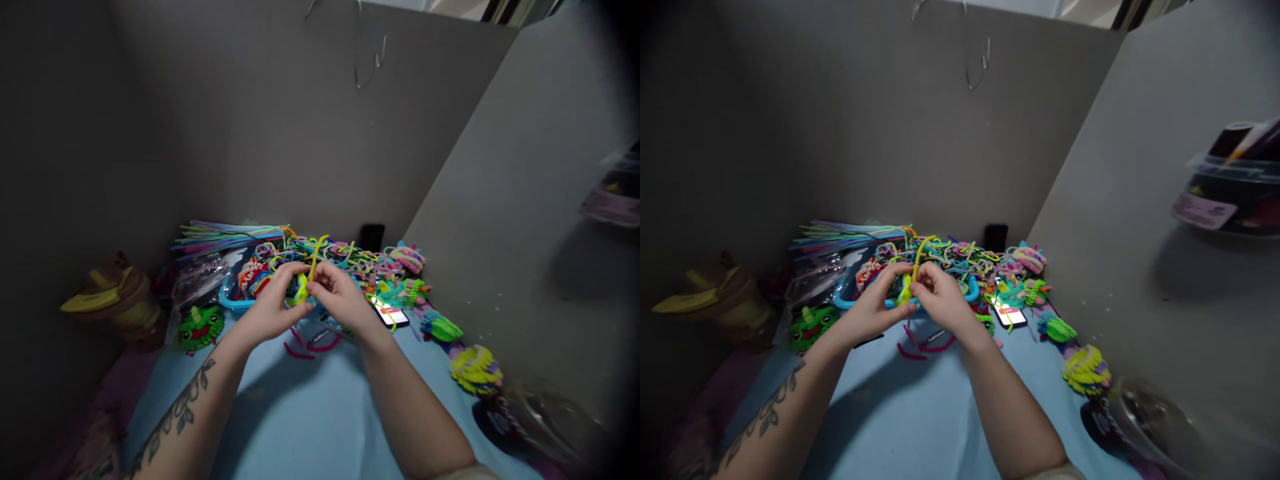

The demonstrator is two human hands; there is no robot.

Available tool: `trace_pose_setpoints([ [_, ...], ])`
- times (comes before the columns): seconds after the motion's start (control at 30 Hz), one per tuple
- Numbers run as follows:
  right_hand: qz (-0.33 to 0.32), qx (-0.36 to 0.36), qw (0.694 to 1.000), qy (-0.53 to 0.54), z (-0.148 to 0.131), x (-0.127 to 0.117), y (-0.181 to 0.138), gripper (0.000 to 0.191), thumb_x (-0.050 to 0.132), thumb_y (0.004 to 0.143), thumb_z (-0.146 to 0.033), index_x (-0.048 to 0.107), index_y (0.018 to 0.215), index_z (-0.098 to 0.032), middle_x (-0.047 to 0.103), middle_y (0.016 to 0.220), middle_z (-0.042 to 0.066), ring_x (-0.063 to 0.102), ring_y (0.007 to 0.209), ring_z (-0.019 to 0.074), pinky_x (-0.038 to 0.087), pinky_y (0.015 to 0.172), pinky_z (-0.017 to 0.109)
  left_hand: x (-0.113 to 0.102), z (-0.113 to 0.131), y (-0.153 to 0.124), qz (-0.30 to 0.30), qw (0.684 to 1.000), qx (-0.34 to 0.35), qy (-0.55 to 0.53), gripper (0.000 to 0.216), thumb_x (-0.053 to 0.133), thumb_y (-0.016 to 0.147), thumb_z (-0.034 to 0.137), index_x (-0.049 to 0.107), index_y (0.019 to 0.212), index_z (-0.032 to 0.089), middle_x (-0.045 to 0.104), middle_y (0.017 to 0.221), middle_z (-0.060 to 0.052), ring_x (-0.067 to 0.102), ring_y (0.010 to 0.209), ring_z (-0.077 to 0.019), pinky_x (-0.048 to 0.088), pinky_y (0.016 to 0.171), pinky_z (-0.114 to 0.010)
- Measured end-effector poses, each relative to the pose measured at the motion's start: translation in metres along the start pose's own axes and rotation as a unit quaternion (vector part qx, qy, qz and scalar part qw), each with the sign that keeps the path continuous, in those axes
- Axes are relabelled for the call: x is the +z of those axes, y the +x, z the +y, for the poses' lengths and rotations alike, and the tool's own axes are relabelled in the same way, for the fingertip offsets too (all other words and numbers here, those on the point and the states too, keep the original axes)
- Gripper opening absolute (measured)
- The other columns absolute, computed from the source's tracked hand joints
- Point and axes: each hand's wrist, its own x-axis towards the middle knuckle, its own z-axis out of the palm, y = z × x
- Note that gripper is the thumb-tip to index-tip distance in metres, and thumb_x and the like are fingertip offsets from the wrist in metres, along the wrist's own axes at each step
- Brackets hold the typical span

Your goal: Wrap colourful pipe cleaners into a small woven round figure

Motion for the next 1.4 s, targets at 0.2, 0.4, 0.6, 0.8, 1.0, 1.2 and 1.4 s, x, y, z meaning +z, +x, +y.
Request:
trace_pose_setpoints([
  [0.2,-0.029,0.011,0.999,0.020,-0.0006,-0.0015,-0.0014,0.009,0.051,0.079,-0.018,0.044,0.081,-0.022,0.040,0.066,-0.008,0.039,0.058,0.0098,0.032,0.054,0.022,-0.0014,-0.0009,0.0003,-0.016,1.000,0.005,-0.020,0.054,0.069,0.077,0.028,0.044,0.125,0.023,0.049,0.132,-0.012,0.043,0.129,-0.0271,0.034,0.110,-0.046],
  [0.4,-0.016,0.020,0.998,0.065,0.0006,0.0000,0.0011,0.012,0.055,0.078,-0.023,0.044,0.080,-0.022,0.040,0.063,-0.008,0.042,0.056,0.0095,0.033,0.053,0.021,-0.0019,-0.0019,-0.0004,-0.019,1.000,0.008,0.002,0.059,0.068,0.077,0.025,0.041,0.129,0.023,0.045,0.137,-0.013,0.040,0.132,-0.0277,0.033,0.111,-0.046],
  [0.6,0.119,-0.025,0.991,0.049,0.0031,0.0059,0.0021,0.023,0.061,0.077,-0.024,0.047,0.094,-0.023,0.055,0.090,-0.001,0.050,0.062,0.0100,0.042,0.057,0.024,-0.0019,-0.0045,0.0016,0.012,0.999,-0.032,0.015,0.059,0.066,0.073,0.017,0.043,0.127,0.023,0.050,0.131,-0.010,0.046,0.125,-0.0274,0.038,0.106,-0.044],
  [0.8,0.116,-0.076,0.990,-0.019,-0.0036,0.0046,-0.0014,0.005,0.061,0.079,-0.023,0.058,0.083,-0.021,0.056,0.107,0.005,0.058,0.075,0.0126,0.047,0.065,0.027,0.0013,-0.0073,0.0045,0.130,0.984,-0.105,-0.053,0.058,0.075,0.067,0.026,0.042,0.114,0.021,0.056,0.112,-0.005,0.058,0.100,-0.0210,0.048,0.084,-0.034],
  [1.0,0.072,-0.019,0.995,0.060,-0.0024,0.0057,0.0005,0.014,0.061,0.078,-0.028,0.055,0.088,-0.022,0.054,0.075,-0.002,0.054,0.069,0.0131,0.046,0.064,0.026,-0.0031,-0.0077,0.0032,0.097,0.981,-0.115,-0.120,0.050,0.072,0.072,0.030,0.044,0.113,0.021,0.055,0.104,-0.004,0.056,0.091,-0.0173,0.047,0.077,-0.029],
  [1.2,0.057,-0.017,0.995,0.081,-0.0037,0.0034,0.0012,0.012,0.063,0.075,-0.026,0.052,0.079,-0.022,0.055,0.075,-0.002,0.054,0.068,0.0126,0.046,0.063,0.026,-0.0026,-0.0093,0.0033,0.102,0.967,-0.111,-0.204,0.035,0.067,0.078,0.034,0.048,0.105,0.022,0.054,0.092,0.000,0.053,0.085,-0.0155,0.045,0.075,-0.027],
  [1.4,0.068,-0.047,0.995,0.060,-0.0038,0.0061,-0.0003,0.011,0.061,0.077,-0.024,0.051,0.077,-0.022,0.054,0.074,-0.003,0.054,0.068,0.0122,0.046,0.065,0.025,0.0023,-0.0046,0.0037,0.121,0.976,-0.110,-0.147,0.030,0.064,0.080,0.033,0.047,0.101,0.022,0.051,0.087,0.002,0.050,0.080,-0.0138,0.042,0.072,-0.025],
])
